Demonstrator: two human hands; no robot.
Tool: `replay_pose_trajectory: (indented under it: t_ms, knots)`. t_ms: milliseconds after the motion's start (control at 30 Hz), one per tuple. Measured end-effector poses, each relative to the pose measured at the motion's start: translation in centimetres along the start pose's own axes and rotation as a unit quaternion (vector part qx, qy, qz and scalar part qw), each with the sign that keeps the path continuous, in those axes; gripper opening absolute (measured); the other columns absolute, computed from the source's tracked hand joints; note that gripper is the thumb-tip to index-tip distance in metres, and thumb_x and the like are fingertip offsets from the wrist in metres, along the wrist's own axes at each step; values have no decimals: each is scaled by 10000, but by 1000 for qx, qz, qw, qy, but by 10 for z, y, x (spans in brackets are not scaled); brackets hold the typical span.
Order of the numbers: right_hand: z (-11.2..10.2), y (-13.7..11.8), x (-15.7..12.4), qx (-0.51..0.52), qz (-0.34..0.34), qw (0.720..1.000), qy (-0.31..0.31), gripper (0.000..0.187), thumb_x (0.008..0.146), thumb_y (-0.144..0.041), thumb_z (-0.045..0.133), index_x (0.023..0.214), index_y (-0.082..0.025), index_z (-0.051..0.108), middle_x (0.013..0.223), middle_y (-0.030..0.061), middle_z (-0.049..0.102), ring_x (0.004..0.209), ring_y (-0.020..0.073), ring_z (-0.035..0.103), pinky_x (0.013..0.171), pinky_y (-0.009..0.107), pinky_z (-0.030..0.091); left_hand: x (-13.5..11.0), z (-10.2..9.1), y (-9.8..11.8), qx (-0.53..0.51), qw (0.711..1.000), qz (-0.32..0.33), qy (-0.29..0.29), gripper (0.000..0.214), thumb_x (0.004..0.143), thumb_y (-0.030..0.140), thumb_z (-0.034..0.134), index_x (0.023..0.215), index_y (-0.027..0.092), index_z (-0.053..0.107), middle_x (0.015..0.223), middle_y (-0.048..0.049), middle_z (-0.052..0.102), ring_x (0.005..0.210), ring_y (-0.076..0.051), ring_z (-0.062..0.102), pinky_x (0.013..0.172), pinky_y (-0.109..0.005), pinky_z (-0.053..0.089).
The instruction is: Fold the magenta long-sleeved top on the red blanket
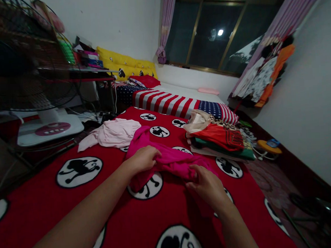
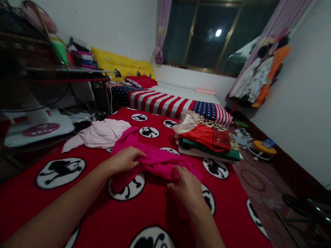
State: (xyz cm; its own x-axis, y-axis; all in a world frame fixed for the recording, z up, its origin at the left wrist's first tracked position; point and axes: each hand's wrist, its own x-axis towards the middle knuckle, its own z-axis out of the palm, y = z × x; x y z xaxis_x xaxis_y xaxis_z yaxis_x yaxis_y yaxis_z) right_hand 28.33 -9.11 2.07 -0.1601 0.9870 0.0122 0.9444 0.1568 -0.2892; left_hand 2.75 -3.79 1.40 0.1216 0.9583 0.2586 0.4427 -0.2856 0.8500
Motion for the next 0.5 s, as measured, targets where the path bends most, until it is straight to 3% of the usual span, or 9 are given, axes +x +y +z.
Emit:
replay_pose_trajectory:
  t_ms: [100,200,300,367,433,500]
  knots:
    - [-2,2,-3,-46,13,999,-20,539,674,-231,706,1200,-259,593,968,51,693,894,255,639,635,284,370,10,-8,-5,22,1000,-15,11,192,504,62,661,524,252,672,585,-27,638,736,-261,626,781,-319,452]
    - [1,5,-2,-78,18,997,-15,488,688,-195,650,1168,-270,607,941,63,708,868,270,648,584,283,318,19,-19,-5,18,994,-2,107,225,583,110,630,695,267,746,694,-18,690,747,-244,627,782,-314,459]
    - [1,10,2,-80,48,995,18,277,745,-200,548,982,-265,676,864,71,710,805,271,652,550,286,280,25,-30,-5,8,986,15,163,260,668,165,598,850,238,768,767,-23,717,763,-235,643,800,-319,470]
    - [-1,14,5,-31,72,995,66,204,764,-227,517,877,-255,685,782,58,697,750,255,643,536,281,283,26,-36,-5,-11,986,24,166,244,700,209,605,881,214,770,812,-32,729,801,-233,655,827,-317,472]
    - [-6,18,8,81,90,984,132,180,770,-266,518,856,-239,674,667,28,660,642,215,613,512,265,310,26,-42,-3,-14,983,36,179,230,716,242,615,879,199,771,862,-40,738,845,-232,660,847,-308,470]
    - [-13,23,8,236,101,945,202,183,769,-319,549,876,-218,658,570,-6,607,509,166,546,470,243,336,24,-46,1,8,978,51,203,229,730,254,613,886,199,770,894,-41,741,872,-229,661,846,-295,470]
